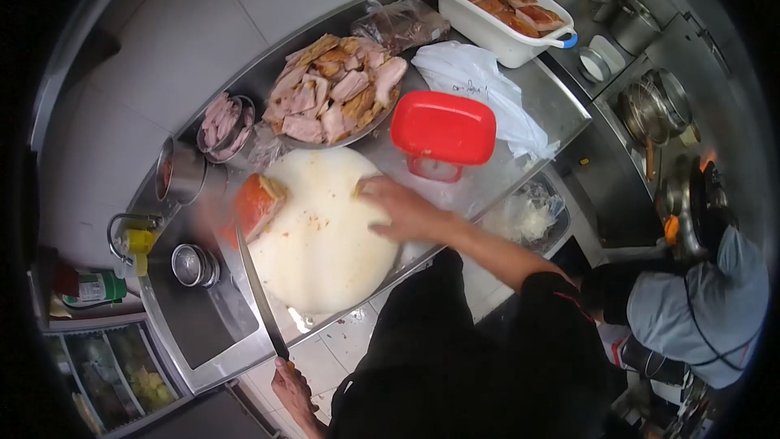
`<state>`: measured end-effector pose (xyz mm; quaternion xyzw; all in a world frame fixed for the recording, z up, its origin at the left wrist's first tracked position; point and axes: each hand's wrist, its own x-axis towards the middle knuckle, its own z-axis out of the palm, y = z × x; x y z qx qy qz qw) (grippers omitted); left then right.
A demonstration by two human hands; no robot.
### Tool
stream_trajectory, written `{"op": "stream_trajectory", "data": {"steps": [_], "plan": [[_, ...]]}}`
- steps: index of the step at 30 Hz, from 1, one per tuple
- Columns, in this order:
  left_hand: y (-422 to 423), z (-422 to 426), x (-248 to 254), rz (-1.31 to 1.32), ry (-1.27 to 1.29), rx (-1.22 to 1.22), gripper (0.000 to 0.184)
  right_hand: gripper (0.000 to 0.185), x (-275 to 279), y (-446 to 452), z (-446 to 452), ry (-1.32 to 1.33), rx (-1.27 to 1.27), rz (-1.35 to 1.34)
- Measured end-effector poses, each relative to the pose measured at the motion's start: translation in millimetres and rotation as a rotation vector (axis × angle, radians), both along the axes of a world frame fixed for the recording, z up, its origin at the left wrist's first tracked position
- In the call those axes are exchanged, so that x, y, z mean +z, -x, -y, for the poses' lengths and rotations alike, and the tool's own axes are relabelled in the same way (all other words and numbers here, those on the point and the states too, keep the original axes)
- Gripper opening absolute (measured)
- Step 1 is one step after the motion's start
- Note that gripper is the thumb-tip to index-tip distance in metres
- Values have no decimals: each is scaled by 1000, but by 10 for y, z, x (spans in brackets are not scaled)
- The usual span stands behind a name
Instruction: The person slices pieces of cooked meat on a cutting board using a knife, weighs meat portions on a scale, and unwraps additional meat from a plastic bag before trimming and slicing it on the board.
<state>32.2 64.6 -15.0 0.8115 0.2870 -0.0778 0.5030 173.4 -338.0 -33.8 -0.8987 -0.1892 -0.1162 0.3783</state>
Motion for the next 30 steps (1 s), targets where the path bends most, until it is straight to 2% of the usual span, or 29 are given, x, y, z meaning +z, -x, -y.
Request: {"op": "stream_trajectory", "data": {"steps": [1, 4, 8, 12, 16, 18, 21, 24, 25, 27, 30], "plan": [[65, -107, 3, -20, 11, 12, 58, 49, -180, 70, -238, 94, 115, 12], [253, -406, -60, -43, 58, 13, 58, 45, -288, 131, -600, 105, 185, -140], [342, -589, -123, -60, 68, -13, 57, 40, -235, -188, -441, 115, -95, -216], [326, -576, -136, -39, 127, 7, 57, 36, -93, -661, -160, 161, -263, -9], [333, -530, -141, -111, 62, 44, 58, 39, 435, -792, -88, -63, -428, -44], [244, -449, -70, -126, 128, 64, 58, 53, 336, -883, -166, -4, -377, -86], [83, -296, 15, -85, 111, 100, 56, 78, 306, -1095, -689, 197, -26, 0], [68, -315, -56, -4, 191, 57, 60, 99, 220, -1538, -1325, 327, 180, -10], [54, -236, 19, -13, 197, 115, 54, 102, 121, -1693, -1497, 373, 201, 13], [89, -146, 28, -4, 201, 169, 55, 106, -63, -1980, -1797, 471, 244, 62], [217, -65, 0, -13, 174, 223, 56, 100, -21, -2136, -2092, 612, 299, -166]]}}
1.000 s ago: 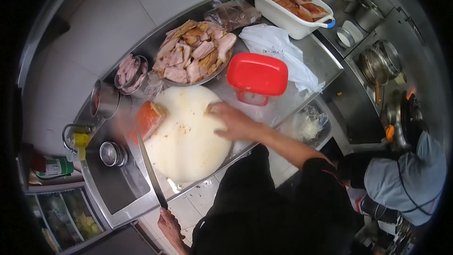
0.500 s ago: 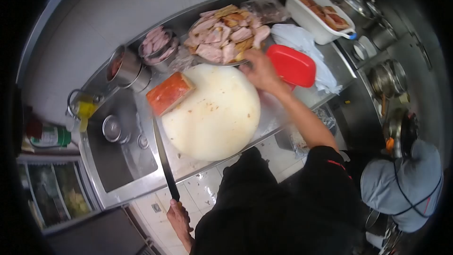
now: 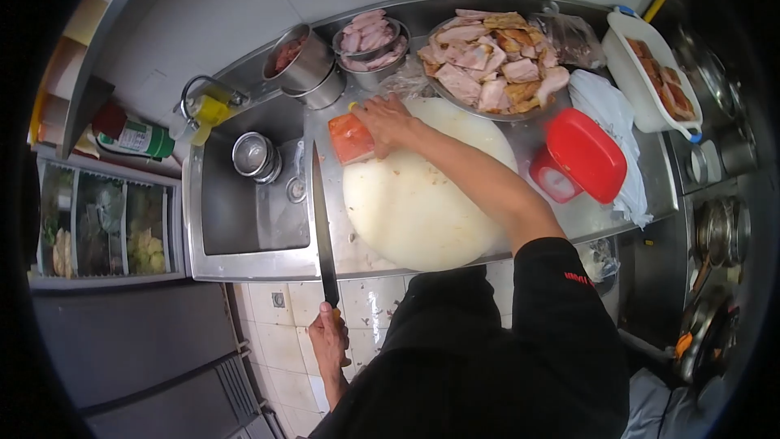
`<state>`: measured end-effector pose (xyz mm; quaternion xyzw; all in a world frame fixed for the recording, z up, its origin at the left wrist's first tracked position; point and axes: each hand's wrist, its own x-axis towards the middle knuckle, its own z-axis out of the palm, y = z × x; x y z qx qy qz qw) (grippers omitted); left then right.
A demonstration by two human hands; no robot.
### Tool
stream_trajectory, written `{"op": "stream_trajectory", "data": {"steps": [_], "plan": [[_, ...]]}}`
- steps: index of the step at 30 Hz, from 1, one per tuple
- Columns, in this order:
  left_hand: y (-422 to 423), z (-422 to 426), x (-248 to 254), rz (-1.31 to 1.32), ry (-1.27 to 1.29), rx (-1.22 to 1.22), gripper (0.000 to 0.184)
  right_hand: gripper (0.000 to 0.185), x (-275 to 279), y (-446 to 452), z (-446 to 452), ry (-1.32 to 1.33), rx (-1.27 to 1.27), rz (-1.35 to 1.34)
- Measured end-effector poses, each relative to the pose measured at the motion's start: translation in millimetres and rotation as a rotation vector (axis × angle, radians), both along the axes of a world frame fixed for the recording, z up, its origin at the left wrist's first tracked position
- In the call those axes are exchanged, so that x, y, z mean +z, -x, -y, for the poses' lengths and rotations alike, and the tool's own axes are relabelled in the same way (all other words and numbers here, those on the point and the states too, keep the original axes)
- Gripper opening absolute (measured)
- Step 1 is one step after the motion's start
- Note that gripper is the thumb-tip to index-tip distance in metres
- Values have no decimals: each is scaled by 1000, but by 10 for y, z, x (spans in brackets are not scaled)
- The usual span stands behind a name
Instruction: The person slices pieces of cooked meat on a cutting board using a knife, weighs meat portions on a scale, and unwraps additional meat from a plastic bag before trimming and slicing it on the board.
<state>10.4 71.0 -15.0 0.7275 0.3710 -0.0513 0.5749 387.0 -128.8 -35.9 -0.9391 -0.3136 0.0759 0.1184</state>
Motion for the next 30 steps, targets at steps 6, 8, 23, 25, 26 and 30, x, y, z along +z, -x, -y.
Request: {"op": "stream_trajectory", "data": {"steps": [6, 8, 23, 25, 26, 30], "plan": [[278, 82, -45, -35, 124, 47, 56, 86, 65, 339, 301, -71, -117, -60], [329, 109, -66, -66, 47, -6, 57, 85, -4, 627, 583, -78, -150, -61], [-106, 252, -9, -134, -208, -383, 62, 69, 267, 1229, 912, -314, -376, -42], [-200, 314, 111, -132, -251, -430, 61, 68, 143, 1263, 782, -363, -457, 75], [-249, 348, 148, -118, -261, -451, 61, 67, 61, 1239, 734, -390, -460, 103], [-464, 494, 314, -92, -295, -493, 60, 61, -23, 1190, 678, -457, -458, 149]]}}
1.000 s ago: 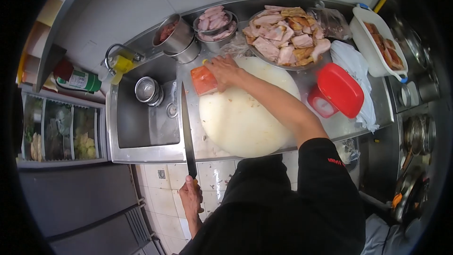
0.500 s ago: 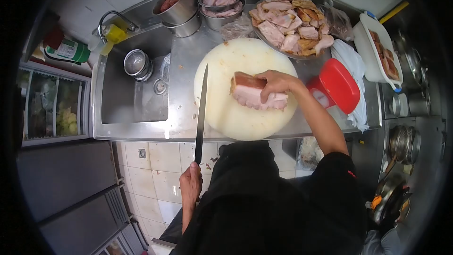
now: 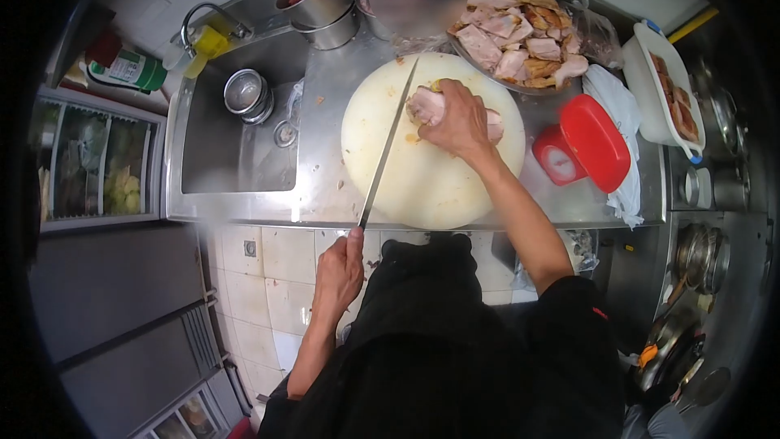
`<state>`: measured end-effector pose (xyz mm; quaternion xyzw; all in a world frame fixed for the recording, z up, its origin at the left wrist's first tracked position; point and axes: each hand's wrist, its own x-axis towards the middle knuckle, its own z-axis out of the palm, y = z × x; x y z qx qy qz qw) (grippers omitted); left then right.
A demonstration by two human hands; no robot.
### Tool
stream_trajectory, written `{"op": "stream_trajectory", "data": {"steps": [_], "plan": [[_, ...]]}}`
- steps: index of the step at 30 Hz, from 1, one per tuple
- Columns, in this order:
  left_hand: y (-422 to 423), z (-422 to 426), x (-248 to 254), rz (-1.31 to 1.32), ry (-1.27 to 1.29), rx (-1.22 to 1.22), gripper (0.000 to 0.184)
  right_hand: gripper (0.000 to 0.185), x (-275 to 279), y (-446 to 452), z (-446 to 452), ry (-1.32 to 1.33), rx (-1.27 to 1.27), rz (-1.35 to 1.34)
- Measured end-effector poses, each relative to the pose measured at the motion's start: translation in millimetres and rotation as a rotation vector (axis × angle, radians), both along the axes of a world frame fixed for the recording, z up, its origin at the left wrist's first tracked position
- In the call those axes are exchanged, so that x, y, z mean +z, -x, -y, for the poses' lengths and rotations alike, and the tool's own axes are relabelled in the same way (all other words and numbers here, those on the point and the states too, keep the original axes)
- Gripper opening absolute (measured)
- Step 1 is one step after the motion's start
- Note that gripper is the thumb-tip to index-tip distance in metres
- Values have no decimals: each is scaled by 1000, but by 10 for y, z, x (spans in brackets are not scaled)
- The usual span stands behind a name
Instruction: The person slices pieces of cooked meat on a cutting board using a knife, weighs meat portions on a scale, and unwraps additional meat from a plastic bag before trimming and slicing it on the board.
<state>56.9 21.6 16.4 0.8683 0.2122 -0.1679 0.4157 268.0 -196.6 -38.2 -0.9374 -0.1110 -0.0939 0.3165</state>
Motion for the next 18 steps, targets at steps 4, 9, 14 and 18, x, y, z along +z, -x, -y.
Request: {"op": "stream_trajectory", "data": {"steps": [4, 9, 14, 18], "plan": [[-132, 75, 23, 36, -27, -42, 58, 62, -10, -14, -1, -16, 10, 51], [-211, 138, 15, 79, -69, -78, 56, 63, -4, -46, 14, -5, 8, 12], [-237, 172, 28, 54, -109, -76, 54, 63, 0, -63, 0, -8, -1, -18], [-103, 168, 107, 43, -155, -84, 52, 65, -4, -86, 8, 15, 24, -18]]}}
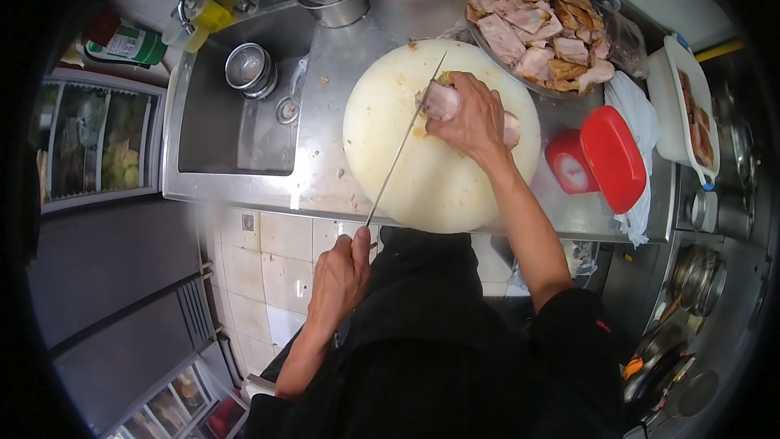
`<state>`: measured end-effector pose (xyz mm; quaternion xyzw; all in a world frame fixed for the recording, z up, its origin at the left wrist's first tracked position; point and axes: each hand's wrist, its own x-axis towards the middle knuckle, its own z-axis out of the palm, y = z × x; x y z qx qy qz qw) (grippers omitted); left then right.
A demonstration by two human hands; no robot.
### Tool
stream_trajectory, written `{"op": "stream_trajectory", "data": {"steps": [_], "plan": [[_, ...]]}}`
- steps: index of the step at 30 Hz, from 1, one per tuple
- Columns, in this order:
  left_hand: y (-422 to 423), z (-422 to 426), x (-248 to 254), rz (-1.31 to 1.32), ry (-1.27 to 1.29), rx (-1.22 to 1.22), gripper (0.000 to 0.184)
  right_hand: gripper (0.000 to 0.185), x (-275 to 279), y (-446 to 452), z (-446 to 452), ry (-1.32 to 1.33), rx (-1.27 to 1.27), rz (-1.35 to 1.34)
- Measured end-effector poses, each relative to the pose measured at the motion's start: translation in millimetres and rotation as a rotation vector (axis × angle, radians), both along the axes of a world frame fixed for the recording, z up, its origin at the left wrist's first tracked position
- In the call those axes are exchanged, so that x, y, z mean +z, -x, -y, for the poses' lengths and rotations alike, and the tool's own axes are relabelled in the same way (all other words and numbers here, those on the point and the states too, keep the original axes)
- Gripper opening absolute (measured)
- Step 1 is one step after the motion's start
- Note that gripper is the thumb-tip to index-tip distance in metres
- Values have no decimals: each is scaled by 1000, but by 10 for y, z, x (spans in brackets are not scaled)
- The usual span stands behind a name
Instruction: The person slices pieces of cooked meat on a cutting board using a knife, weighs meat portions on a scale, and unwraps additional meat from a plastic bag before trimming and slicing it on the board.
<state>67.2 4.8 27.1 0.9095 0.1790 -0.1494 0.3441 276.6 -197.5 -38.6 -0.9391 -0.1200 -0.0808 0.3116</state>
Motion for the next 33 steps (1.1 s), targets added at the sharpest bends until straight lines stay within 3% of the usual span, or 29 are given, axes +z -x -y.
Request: {"op": "stream_trajectory", "data": {"steps": [7, 14, 18, 22, 24, 28, 31, 33], "plan": [[-456, 110, -252, 97, -6, -65, 48, 66, -19, -19, -3, -26, -5, -30], [-1172, 381, -636, 151, 20, -27, 57, 66, -39, -1, -26, 33, -25, 21], [-894, 288, -693, 102, -8, -12, 60, 70, -64, -4, -33, 55, -38, 24], [-107, 39, -519, -180, -67, 21, 61, 71, -124, -36, -6, 52, -6, -1], [119, -51, -393, -202, -100, 31, 62, 72, -58, -5, -21, 55, -1, -31], [31, -59, -302, -216, -94, 14, 64, 73, -55, 1, -21, 71, 9, -43], [-180, -18, -828, -32, -141, -189, 56, 73, -48, 20, -16, 71, 18, -65], [-265, 42, -755, -37, -129, -128, 57, 73, -59, 9, -10, 54, 14, -13]]}}
